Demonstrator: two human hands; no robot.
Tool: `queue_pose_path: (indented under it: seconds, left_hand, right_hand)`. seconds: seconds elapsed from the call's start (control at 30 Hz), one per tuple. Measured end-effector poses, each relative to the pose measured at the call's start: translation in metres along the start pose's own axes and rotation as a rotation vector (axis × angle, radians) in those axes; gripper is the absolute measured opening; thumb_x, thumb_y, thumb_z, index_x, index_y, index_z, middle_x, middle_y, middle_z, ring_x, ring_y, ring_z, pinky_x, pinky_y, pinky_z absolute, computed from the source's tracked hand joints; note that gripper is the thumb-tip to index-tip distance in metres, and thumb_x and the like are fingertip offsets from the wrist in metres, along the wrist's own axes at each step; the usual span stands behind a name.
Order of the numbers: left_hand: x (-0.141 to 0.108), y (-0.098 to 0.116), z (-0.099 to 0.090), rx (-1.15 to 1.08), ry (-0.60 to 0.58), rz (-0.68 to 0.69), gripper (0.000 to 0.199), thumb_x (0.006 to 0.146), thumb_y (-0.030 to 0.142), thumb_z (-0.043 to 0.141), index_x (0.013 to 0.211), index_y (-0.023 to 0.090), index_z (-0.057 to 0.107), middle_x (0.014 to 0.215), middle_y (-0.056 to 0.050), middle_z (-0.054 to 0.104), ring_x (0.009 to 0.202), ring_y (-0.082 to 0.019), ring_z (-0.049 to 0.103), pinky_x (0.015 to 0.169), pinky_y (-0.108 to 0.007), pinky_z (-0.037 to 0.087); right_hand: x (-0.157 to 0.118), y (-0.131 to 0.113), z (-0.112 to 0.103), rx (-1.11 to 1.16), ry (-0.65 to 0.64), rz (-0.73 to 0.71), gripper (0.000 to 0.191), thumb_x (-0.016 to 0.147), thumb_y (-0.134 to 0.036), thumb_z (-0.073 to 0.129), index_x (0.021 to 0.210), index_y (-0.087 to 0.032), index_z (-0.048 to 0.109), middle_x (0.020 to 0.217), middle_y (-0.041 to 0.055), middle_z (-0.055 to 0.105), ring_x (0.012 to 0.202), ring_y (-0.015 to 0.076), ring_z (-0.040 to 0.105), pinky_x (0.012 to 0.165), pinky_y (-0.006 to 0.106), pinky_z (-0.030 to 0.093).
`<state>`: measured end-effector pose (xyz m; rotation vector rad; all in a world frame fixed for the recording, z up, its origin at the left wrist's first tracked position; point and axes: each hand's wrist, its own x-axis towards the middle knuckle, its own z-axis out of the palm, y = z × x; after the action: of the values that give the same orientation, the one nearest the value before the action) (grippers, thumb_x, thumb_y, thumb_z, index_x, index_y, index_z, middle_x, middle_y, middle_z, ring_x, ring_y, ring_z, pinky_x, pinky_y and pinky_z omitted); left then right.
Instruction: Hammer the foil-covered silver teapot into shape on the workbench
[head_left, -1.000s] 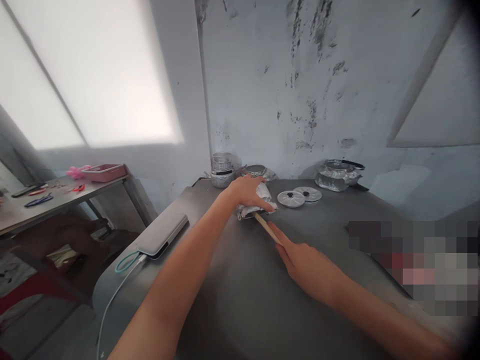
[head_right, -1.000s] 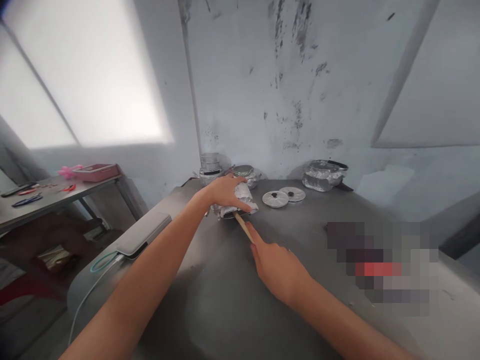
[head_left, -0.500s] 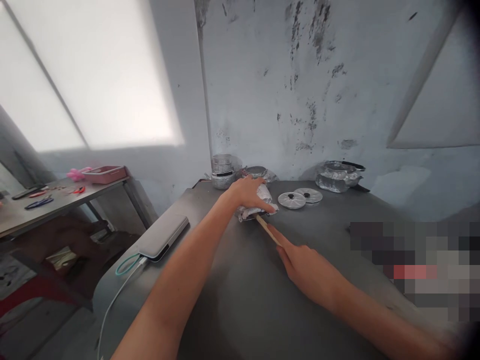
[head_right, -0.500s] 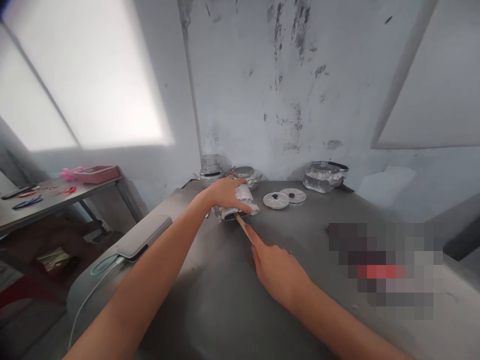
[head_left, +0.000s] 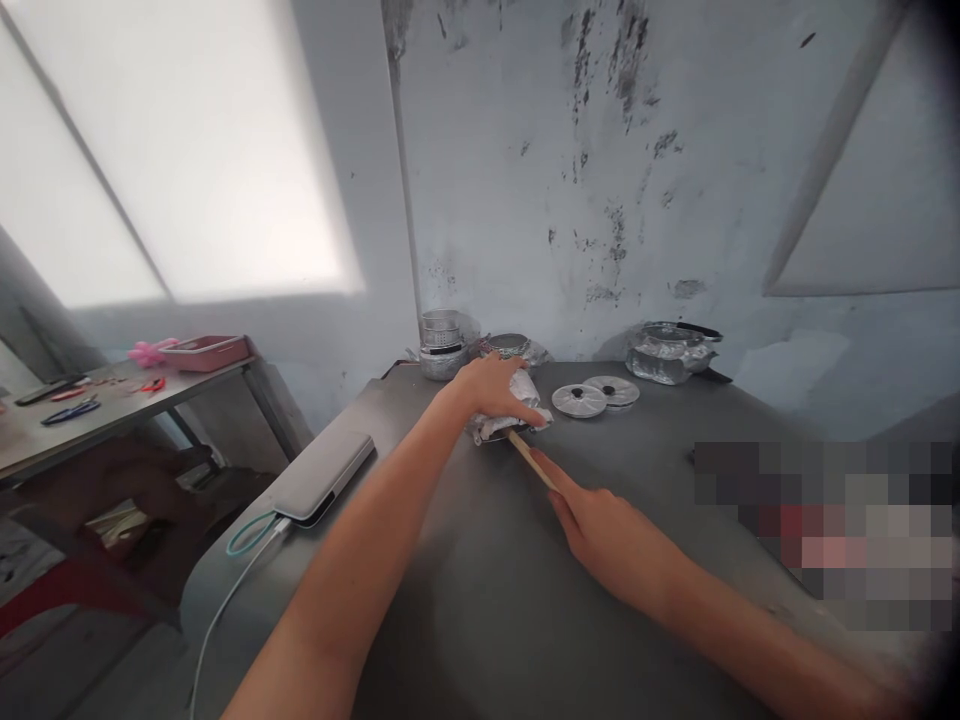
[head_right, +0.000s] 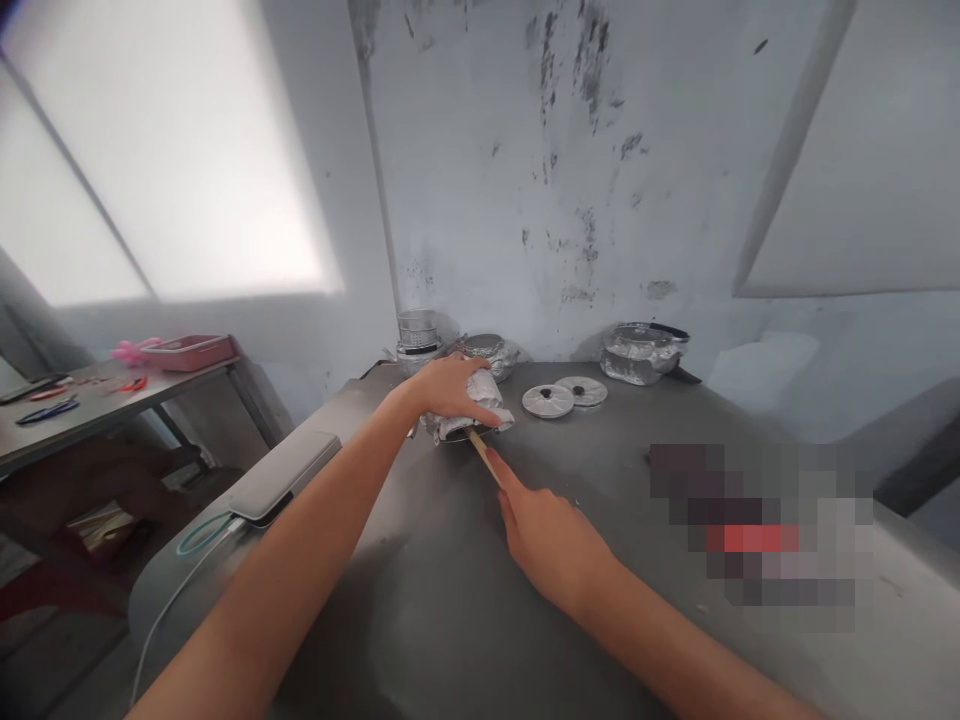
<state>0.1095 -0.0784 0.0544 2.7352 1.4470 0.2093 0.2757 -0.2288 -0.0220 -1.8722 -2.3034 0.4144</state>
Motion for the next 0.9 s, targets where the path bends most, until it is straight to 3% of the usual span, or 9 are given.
queue_pose_path:
  seconds: [0.27, 0.47, 0.7, 0.9]
  left_hand:
    - [0.0026, -0.0038, 0.0000, -0.014, -0.025, 0.013, 0.120, 0.058, 0.090, 0.060, 0.155, 0.027, 0.026, 0.155, -0.014, 0.036, 0.131, -0.042, 0.044, 0.096, -0.047, 0.047]
    - [0.0031, -0.0028, 0.0017, 0.003, 0.005, 0.019, 0.118, 0.058, 0.089, 0.061, 0.153, 0.027, 0.030, 0.152, -0.013, 0.041, 0.131, -0.041, 0.044, 0.098, -0.047, 0.045]
    - [0.0021, -0.0027, 0.0015, 0.006, 0.001, 0.006, 0.120, 0.057, 0.091, 0.059, 0.154, 0.028, 0.027, 0.153, -0.013, 0.038, 0.131, -0.041, 0.044, 0.098, -0.046, 0.044]
    - [0.0024, -0.0027, 0.0026, 0.004, 0.015, 0.014, 0.118, 0.057, 0.090, 0.060, 0.153, 0.027, 0.030, 0.152, -0.013, 0.040, 0.132, -0.041, 0.044, 0.099, -0.046, 0.043]
  right_hand:
    - [0.0021, 0.0042, 0.0041, 0.020, 0.097, -0.004, 0.059, 0.102, -0.029, 0.022, 0.160, -0.035, 0.009, 0.078, 0.0049, 0.074, 0.074, 0.0269, 0.072, 0.066, 0.032, 0.043]
    - [0.0014, 0.0013, 0.0007, 0.000, 0.020, 0.002, 0.060, 0.102, -0.027, 0.025, 0.159, -0.036, 0.010, 0.081, 0.0058, 0.074, 0.074, 0.0266, 0.072, 0.065, 0.032, 0.043]
    - [0.0014, 0.0027, 0.0013, 0.018, 0.104, -0.008, 0.058, 0.103, -0.030, 0.021, 0.160, -0.035, 0.009, 0.078, 0.0056, 0.074, 0.073, 0.0271, 0.072, 0.064, 0.031, 0.042]
    - [0.0011, 0.0018, 0.0029, -0.015, 0.019, -0.005, 0.059, 0.103, -0.029, 0.022, 0.159, -0.035, 0.008, 0.076, 0.0067, 0.074, 0.070, 0.0281, 0.072, 0.063, 0.033, 0.042]
